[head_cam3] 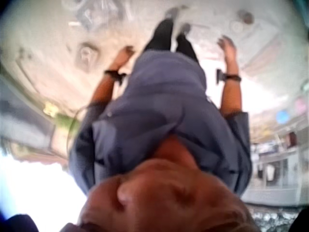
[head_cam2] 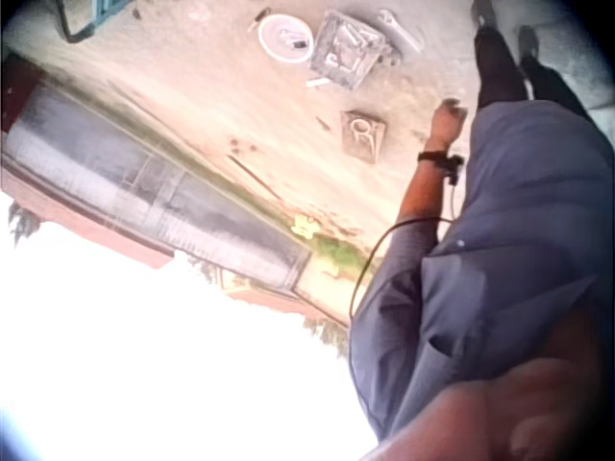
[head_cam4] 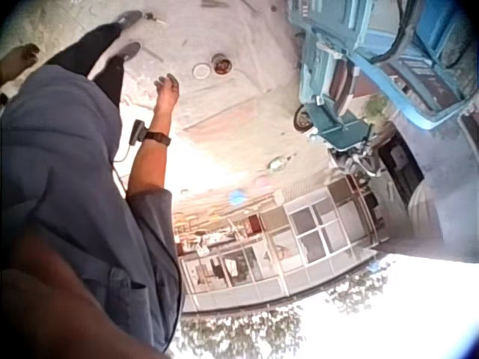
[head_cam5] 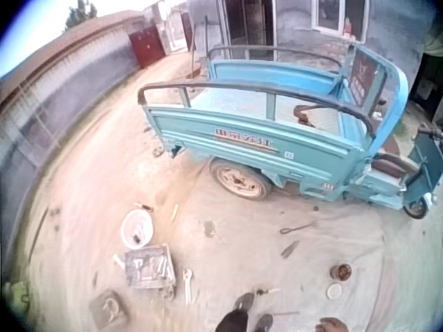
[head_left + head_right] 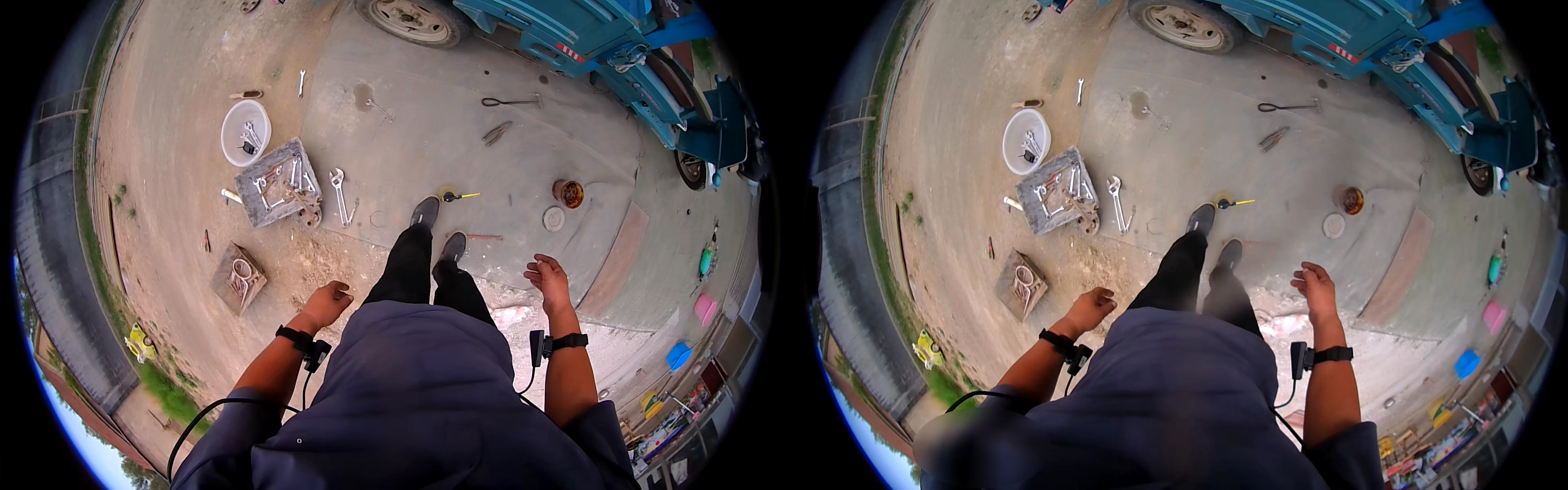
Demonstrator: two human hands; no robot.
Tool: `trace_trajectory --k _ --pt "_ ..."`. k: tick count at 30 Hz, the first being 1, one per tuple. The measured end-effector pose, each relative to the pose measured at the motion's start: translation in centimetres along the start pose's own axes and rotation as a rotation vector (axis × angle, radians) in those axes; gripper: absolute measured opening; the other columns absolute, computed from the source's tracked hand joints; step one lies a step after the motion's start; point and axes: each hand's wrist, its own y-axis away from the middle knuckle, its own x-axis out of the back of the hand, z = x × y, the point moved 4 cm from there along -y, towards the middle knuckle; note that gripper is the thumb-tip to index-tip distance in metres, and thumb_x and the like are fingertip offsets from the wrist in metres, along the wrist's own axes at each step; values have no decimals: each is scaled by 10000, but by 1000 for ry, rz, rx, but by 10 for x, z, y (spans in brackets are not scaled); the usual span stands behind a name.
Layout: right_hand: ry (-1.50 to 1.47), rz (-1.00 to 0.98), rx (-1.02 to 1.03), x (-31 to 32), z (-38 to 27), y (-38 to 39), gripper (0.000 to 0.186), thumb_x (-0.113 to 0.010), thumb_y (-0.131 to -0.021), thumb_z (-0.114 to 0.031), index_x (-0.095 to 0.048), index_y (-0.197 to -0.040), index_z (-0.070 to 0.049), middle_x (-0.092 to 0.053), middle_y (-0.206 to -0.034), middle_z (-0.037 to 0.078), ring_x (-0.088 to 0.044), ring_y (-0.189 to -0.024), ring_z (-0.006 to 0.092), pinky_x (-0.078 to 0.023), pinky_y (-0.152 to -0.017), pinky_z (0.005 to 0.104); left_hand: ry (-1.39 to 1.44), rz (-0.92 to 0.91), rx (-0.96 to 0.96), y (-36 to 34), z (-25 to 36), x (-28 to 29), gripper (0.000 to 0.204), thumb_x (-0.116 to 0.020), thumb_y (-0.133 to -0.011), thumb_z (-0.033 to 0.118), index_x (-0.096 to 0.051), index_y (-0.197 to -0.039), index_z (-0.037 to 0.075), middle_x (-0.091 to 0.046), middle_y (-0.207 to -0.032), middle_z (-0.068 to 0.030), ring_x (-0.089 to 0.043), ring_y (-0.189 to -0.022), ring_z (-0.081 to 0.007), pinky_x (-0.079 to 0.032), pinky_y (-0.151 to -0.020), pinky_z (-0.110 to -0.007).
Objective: The person works on the rear cargo bed of a blue three-wheeled vehicle. They repeatedly lift and lower the tailgate, inspect the hinge area, and use a wrench to tighten bolts on the frame. Tools and parts are visible on the ground nearby.
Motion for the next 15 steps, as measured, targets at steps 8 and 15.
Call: trace_trajectory --k 8,15 --pt "108 -132 49 10 13 -8 375 -569 -967 -281 -602 -1281 -77 -703 -1100 101 -698 -930 191 -512 -841 322 100 -9 103 35 -41 -72 439 -677 -921 294 -607 -1245 6 -724 -1056 -199 -703 -1012 -314 -539 -894 -377" --pt "184 -56 -56 68 77 0 379 -552 -966 -290 -595 -1285 -89 -698 -1106 95 -697 -931 192 -513 -832 325 123 9 107 52 -56 -113 431 -678 -917 294 -617 -1226 0 -729 -1033 -199 -708 -997 -320 -540 -893 -377"
